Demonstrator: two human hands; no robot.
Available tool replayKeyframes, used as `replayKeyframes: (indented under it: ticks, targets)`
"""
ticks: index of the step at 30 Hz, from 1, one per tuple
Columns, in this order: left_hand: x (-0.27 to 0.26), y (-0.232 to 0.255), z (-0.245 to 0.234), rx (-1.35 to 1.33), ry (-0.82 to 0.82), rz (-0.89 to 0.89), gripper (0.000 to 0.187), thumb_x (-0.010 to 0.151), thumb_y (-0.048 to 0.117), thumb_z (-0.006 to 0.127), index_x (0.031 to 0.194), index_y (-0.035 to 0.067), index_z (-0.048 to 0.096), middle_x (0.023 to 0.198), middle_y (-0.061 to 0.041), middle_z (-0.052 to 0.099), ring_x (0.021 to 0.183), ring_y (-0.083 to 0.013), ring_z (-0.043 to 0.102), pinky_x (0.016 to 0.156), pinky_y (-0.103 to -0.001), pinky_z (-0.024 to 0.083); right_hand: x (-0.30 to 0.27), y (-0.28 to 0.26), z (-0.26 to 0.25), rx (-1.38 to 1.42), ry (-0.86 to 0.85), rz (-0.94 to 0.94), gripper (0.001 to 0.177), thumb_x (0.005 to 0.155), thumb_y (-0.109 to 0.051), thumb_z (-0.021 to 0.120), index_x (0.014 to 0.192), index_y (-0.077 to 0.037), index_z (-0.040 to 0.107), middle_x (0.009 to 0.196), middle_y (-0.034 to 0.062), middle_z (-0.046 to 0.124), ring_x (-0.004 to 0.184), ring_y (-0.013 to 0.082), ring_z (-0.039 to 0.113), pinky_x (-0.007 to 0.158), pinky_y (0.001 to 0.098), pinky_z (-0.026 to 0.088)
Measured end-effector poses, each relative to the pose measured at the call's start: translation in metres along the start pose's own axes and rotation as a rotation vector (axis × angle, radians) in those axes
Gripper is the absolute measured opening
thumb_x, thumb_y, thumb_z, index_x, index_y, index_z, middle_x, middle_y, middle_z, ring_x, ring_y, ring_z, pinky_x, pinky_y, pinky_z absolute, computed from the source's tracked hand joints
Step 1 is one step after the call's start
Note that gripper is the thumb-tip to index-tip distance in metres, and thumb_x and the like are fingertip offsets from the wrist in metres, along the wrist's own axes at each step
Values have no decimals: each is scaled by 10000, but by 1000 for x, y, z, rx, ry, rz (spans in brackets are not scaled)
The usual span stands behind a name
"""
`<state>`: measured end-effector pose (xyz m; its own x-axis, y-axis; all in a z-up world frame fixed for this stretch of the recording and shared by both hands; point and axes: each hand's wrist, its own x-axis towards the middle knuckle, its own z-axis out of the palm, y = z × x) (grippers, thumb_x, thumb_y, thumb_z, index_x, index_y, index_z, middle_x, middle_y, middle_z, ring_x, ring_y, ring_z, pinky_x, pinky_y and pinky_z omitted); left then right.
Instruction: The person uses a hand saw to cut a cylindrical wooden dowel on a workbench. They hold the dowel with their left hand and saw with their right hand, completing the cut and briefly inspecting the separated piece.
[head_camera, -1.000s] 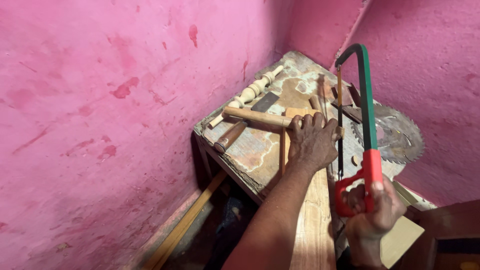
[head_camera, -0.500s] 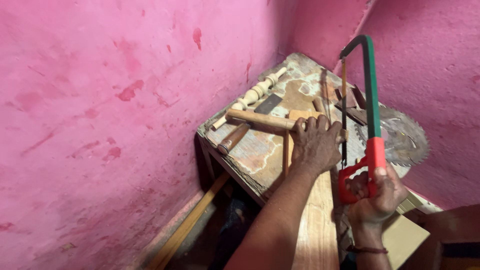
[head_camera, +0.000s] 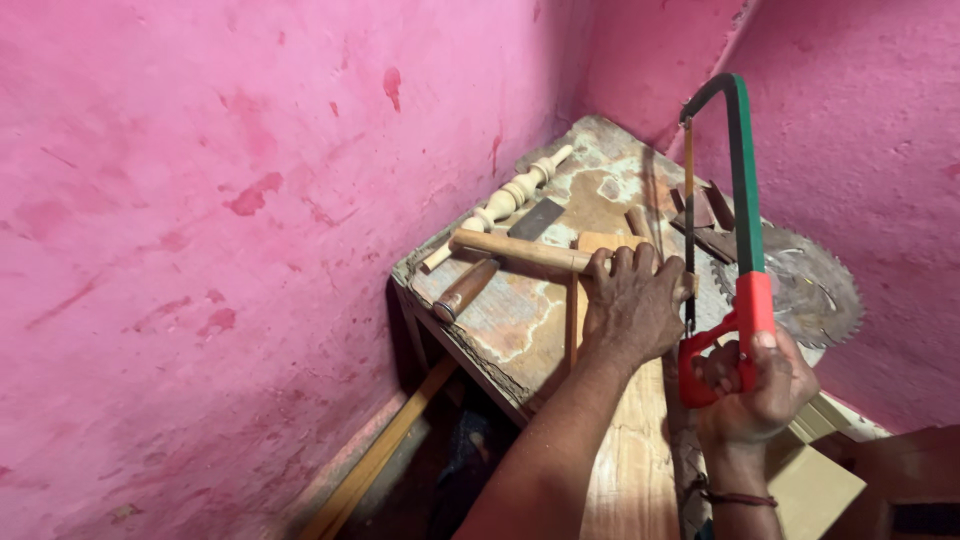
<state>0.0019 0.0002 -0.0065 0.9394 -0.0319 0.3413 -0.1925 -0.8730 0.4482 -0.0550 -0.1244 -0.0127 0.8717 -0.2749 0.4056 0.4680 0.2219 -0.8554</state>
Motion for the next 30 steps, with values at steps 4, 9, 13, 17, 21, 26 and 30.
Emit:
replayKeyframes:
  ticks: [4, 9, 13, 17, 21, 26, 30]
  targets:
    - [3, 0, 1, 9, -78, 12, 432, 834, 224, 658, 1259, 152, 621, 1201, -139, 552, 1177, -302, 507, 1112, -592, 236, -9, 0, -6, 114, -45, -26, 245, 1036, -198, 552, 941, 28, 546, 629, 10, 425, 491, 90, 382, 499, 296, 414]
    - [2, -2, 4, 58, -43, 27, 443, 827, 190, 639, 1270, 169, 630, 1221, -119, 560, 1213, -285, 509, 1150, -584, 249, -21, -13, -3, -80, 61, -136, 264, 985, -215, 541, 907, 35, 574, 544, 8, 400, 425, 93, 347, 414, 283, 296]
    - [3, -3, 6, 19, -16, 43, 421, 893, 303, 625, 1276, 128, 618, 1184, -160, 559, 1166, -311, 507, 1112, -616, 229, -37, -32, -14, -118, 167, -172, 387, 980, -332, 520, 852, 34, 524, 564, -5, 415, 443, 105, 371, 419, 294, 305]
    - [-2, -4, 8, -5, 75, 54, 394, 930, 341, 612, 1254, 120, 646, 1168, -145, 583, 1173, -311, 523, 1131, -604, 239, -15, -37, -59, 64, 296, 16, 440, 978, -450, 496, 1064, -25, 569, 563, -89, 317, 487, 92, 333, 526, 324, 384]
    - [1, -3, 3, -55, 30, 41, 386, 922, 333, 613, 1230, 103, 653, 1151, -149, 582, 1172, -307, 523, 1136, -608, 231, 3, -17, -117, 846, 211, 199, 530, 1055, -400, 480, 1180, 105, 584, 556, -30, 345, 480, 135, 355, 625, 315, 429]
    - [-1, 1, -8, -94, 8, 45, 434, 868, 355, 658, 1207, 84, 650, 1144, -172, 572, 1185, -323, 504, 1119, -608, 220, 12, 24, -173, 845, 366, 349, 630, 1037, -384, 444, 1358, 142, 575, 617, -47, 329, 568, 131, 335, 803, 306, 475]
    - [2, 0, -6, -95, -1, 48, 479, 829, 344, 697, 1226, 82, 642, 1149, -165, 565, 1195, -325, 482, 1119, -608, 205, 18, 51, -180, 907, 291, 292, 551, 1067, -350, 468, 1290, 147, 553, 572, -61, 352, 552, 104, 367, 749, 287, 442]
